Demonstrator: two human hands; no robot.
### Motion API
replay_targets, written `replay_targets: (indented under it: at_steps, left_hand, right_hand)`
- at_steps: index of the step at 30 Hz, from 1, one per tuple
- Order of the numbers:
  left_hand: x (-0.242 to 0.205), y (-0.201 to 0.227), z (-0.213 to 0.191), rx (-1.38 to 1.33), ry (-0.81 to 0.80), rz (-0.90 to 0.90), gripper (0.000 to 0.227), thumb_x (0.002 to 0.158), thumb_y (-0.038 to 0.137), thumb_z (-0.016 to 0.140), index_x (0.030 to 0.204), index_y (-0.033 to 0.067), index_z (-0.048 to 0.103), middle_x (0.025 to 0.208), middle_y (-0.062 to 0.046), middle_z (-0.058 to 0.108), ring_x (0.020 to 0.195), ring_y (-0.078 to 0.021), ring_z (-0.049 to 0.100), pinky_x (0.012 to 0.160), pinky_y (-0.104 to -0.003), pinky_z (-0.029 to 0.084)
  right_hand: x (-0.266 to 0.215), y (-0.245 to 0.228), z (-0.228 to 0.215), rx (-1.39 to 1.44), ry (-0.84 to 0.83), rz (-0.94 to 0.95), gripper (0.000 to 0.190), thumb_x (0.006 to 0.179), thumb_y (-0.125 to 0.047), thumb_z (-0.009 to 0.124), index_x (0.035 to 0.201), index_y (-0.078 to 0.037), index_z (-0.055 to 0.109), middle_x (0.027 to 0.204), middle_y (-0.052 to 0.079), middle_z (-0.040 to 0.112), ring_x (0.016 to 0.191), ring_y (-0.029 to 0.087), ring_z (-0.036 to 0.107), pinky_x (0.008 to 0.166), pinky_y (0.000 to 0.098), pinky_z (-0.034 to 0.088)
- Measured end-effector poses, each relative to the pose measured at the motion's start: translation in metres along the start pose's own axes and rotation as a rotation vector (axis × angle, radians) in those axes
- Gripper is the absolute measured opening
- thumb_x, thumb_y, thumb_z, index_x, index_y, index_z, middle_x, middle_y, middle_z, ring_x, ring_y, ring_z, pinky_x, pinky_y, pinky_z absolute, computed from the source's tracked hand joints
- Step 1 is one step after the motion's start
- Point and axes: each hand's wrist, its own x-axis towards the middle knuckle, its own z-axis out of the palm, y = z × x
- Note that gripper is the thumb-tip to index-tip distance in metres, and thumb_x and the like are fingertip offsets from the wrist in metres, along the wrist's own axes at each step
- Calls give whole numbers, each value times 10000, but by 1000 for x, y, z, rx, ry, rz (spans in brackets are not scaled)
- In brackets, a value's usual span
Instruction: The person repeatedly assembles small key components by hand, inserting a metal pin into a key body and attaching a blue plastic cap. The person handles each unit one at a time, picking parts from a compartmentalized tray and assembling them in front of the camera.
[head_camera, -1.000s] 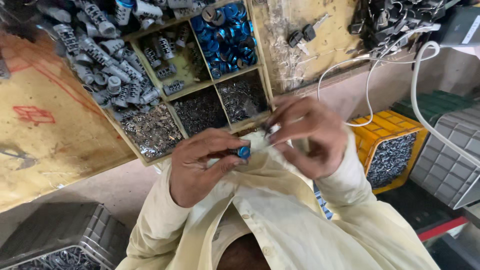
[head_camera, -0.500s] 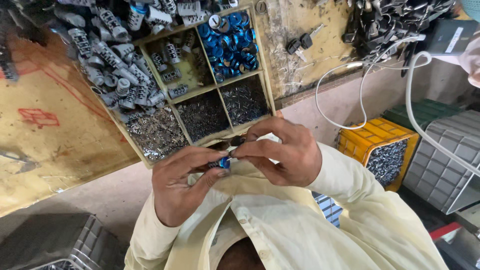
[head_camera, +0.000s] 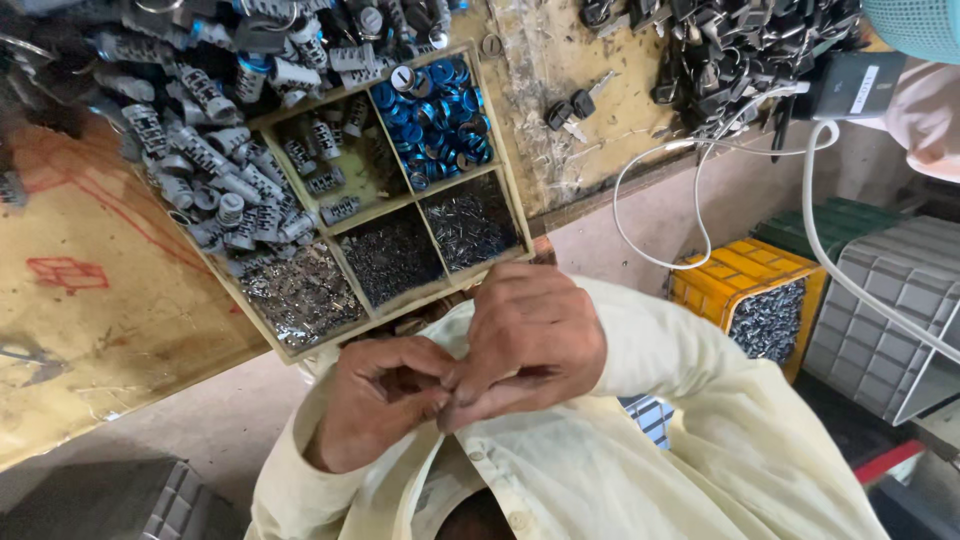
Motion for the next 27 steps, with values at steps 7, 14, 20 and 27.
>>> replay_targets:
  at_steps: [7,14,20,27]
  left_hand:
    - [18,-21,21,-520,65,72,212,1006,141,757,1117,-13,662,1019,-132,720,906,-216,724,795,-348,614]
    - [5,36,5,882,323,393,506,897,145,766,1364,4,630,1130,-123,743,871,-149,771,750,-285,610]
    - [-14,67,6,1446,725,300,281,886,203,829,1157,155,774,1029,-42,706,822,-209,696,679,-335,544]
    - [-10,51,-1,1542,830,312,146,966,182,798,1104,159,757,1079,-7,685,847,-201,673,730,-337,536]
  right_hand:
    - [-19,12,40,-121,312,29,231,959,-144,687,1168,-65,626,1104,102,726,885,274,655,857,402,517]
    - [-36,28,-8,-295,370,215,374,973,84,740,1272,-103,614,1233,60,723,1104,287,772,910,335,635]
    - [-6,40,-21,-967,189,366,461,829,84,706,1279,37,619,1319,275,622,1254,447,581,1056,473,487]
    - [-2,13,-10,-937,263,449,246,975,5,756,1178,-133,738,1199,10,731,1097,242,675,980,403,530]
